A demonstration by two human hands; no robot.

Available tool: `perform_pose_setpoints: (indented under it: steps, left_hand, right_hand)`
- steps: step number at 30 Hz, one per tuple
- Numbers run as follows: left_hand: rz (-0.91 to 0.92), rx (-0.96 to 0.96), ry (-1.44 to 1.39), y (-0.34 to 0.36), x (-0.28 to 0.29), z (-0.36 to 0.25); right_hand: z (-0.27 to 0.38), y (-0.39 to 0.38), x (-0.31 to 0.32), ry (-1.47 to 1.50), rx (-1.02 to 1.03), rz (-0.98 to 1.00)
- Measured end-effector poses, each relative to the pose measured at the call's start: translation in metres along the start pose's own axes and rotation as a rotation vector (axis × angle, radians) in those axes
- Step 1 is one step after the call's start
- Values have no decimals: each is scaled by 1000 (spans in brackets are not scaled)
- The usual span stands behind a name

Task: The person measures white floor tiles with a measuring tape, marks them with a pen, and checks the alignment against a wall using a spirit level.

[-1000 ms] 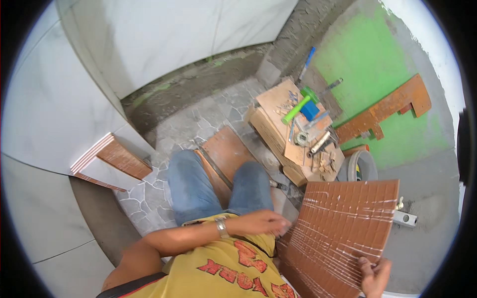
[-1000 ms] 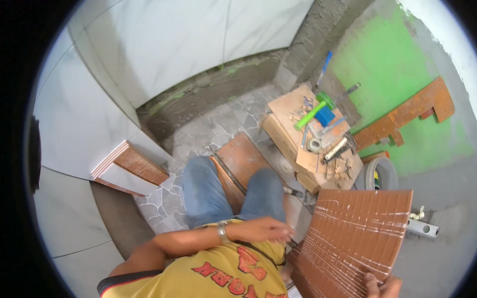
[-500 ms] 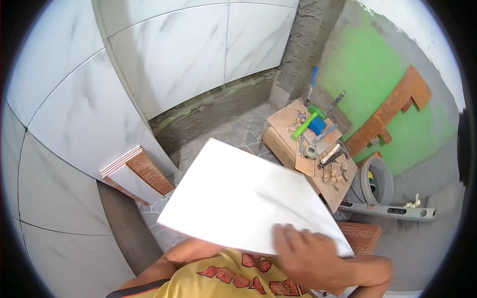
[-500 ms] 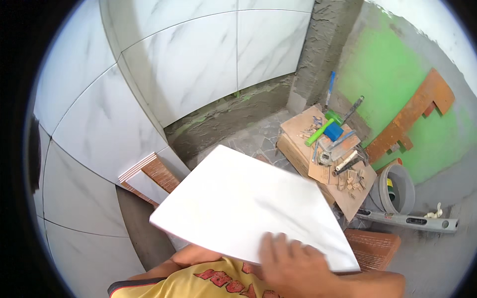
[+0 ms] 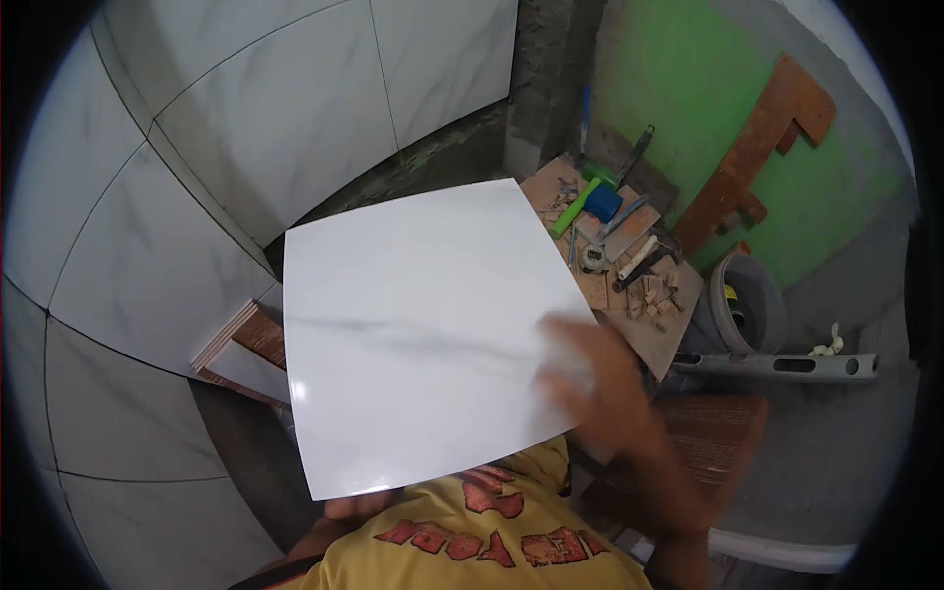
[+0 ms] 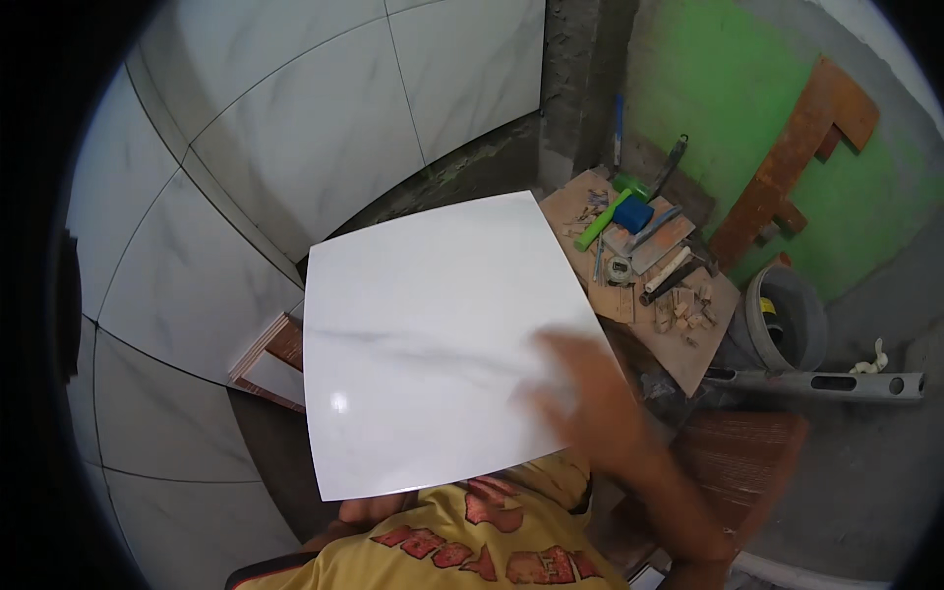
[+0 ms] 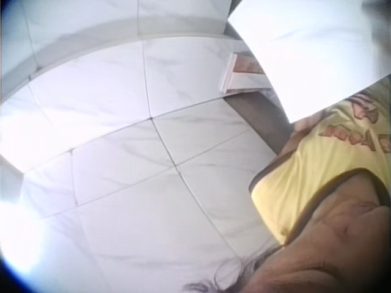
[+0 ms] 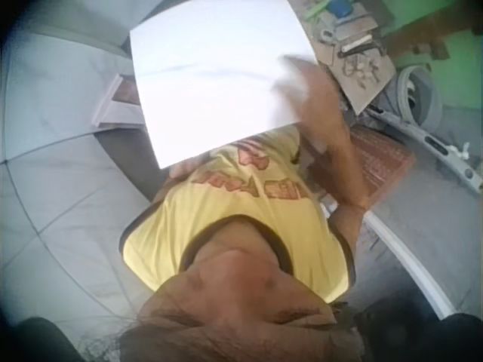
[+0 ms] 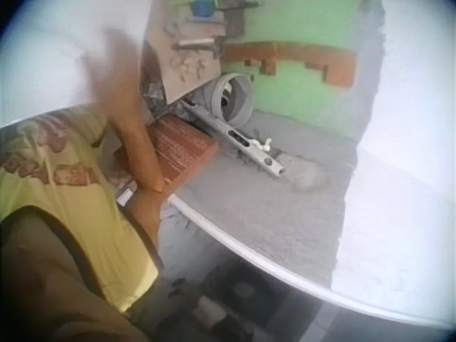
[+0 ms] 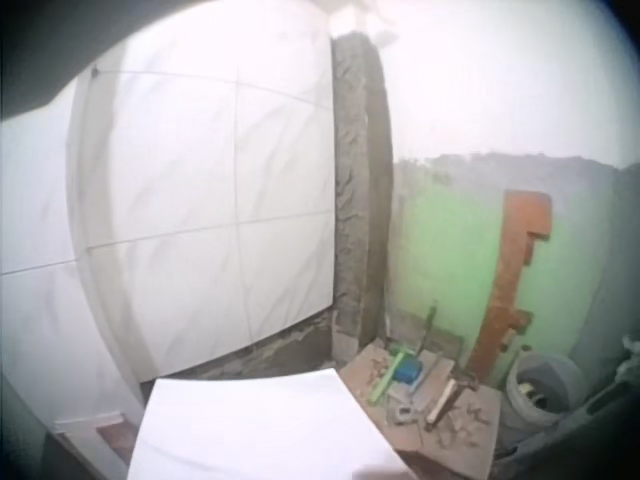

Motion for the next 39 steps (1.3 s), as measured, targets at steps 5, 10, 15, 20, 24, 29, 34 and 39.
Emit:
perform_pose_setpoints:
  steps: [5,10,15,20,24,29,34,39]
  left_hand:
    - [-2,-93,234,12,-14,3]
    - [4,-259,497,22,-38,-2]
    - [-33,-524,955,25,-55,-30]
    - [-268,-914,1099,19,-49,-138]
    - [116,-626,706,71,-17,-185]
    - [255,-417,507,88,-32,-178]
    - [247,-406,485,100,-32,-169]
    - [58,-513,585,86,-34,-165]
  right_hand:
    - [-156,15,-29,673,-699,-25]
    - [-213,22,-118,205,-723,67]
    - [-176,10,-162,1436,-938,677]
    - [-138,28,-156,2038,-656,1198]
    - [-75,26,-156,1995,-758,1386]
    - [-68,20,-138,2088,-796,1558]
    - [-76,12,-135,2188,-752,1574]
    - [-92,1,-136,2147,-821,1423]
Point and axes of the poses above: each hand's wrist, its own y-axis towards the middle knuckle, its own x-axis out of the back of the hand, z = x × y, the point moved 3 cm from there along y, towards the middle knuckle, and after that the axes turned 2 degrees about y, right-handed, at the moved point
